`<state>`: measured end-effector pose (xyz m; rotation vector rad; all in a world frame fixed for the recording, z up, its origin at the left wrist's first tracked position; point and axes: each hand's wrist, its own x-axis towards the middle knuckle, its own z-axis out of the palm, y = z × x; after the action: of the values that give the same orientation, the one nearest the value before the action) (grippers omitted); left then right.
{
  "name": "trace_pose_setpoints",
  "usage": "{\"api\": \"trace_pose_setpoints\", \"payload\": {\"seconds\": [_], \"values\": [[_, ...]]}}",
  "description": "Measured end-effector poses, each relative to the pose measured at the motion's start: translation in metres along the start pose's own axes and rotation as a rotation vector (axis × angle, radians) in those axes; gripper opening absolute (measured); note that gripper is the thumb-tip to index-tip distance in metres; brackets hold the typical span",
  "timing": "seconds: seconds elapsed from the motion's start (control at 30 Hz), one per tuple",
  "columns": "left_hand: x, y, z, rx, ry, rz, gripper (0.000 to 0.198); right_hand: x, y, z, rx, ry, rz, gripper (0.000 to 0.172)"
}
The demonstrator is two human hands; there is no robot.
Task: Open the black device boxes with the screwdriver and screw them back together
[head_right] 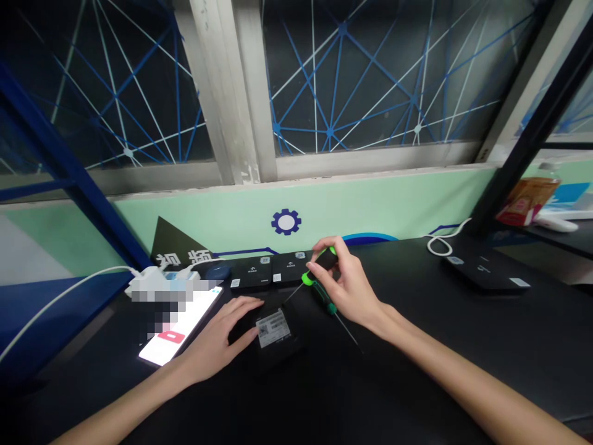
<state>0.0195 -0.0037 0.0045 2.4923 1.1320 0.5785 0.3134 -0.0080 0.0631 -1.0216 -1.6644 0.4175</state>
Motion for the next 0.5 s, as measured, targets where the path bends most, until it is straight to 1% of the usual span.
{"api": "trace_pose_setpoints", "payload": {"seconds": [0.2,0.3,0.4,0.43,0.5], "values": [[0.005,0.0,0.001,0.055,-0.013,-0.046,0.045,0.025,-0.01,-0.004,-0.081,-0.159,-0.033,0.016],[0.01,-0.002,0.002,0.074,-0.024,-0.037,0.045,0.039,-0.013,0.001,-0.071,-0.241,-0.085,0.019],[0.011,-0.003,0.005,0.099,-0.011,-0.016,0.045,0.044,-0.007,0.012,0.004,-0.255,-0.085,0.03],[0.011,-0.004,0.007,0.107,0.001,-0.006,0.045,0.044,-0.004,0.017,0.037,-0.256,-0.069,0.03],[0.01,-0.004,0.009,0.121,0.016,0.012,0.045,0.038,0.006,0.027,0.102,-0.239,-0.053,0.021]]}}
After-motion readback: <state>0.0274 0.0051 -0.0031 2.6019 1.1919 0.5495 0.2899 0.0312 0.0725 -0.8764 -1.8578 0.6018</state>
